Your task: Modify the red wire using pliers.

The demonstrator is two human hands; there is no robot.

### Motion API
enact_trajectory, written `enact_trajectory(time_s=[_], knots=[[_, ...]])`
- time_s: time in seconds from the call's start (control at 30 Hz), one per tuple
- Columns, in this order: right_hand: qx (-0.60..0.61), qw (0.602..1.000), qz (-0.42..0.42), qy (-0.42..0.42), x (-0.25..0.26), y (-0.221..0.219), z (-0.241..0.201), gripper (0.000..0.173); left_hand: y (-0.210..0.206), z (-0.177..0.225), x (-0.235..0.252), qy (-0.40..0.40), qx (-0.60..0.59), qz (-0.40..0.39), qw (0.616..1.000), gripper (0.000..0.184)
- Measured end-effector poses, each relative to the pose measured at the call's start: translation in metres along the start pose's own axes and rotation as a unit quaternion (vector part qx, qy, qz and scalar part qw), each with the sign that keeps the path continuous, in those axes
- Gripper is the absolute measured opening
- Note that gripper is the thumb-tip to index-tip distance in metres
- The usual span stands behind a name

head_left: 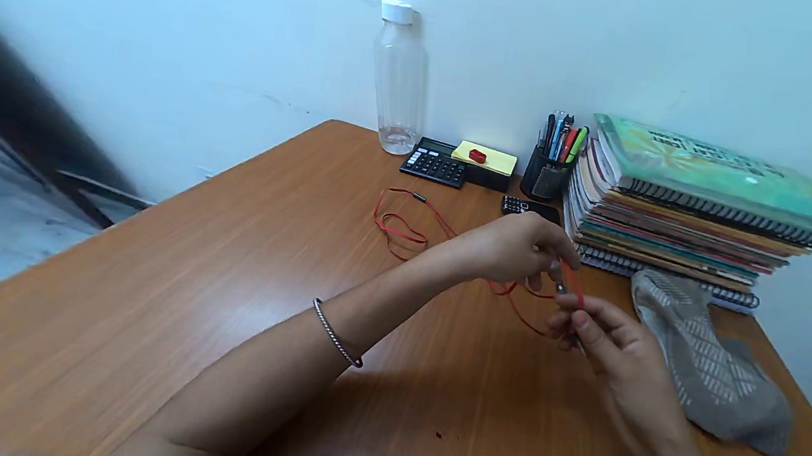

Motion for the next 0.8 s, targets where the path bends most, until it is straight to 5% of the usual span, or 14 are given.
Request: enact_trajectory(time_s=[0.23, 0.6, 0.8], knots=[[0.099, 0.99, -0.076, -0.063, 0.001, -0.005, 0.004, 0.035, 0.01, 0.002, 0.002, -0.04, 0.062, 0.046, 0.996, 0.02], [0.134, 0.981, -0.079, -0.116, 0.003, -0.005, 0.013, 0.026, 0.005, 0.008, 0.003, -0.078, 0.028, 0.033, 0.996, 0.024], [0.143, 0.977, -0.047, -0.153, 0.003, 0.003, 0.017, 0.024, 0.008, 0.006, 0.002, -0.078, 0.177, 0.069, 0.979, 0.015]])
Point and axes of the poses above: each hand's wrist, its own x-axis towards the middle knuckle, its own y-axis out of the back of the hand, z = x × y, the point moved 9 cm from there along x, towards the middle knuckle, and after that the axes turned 9 degrees about -y, right-handed, at the moved point
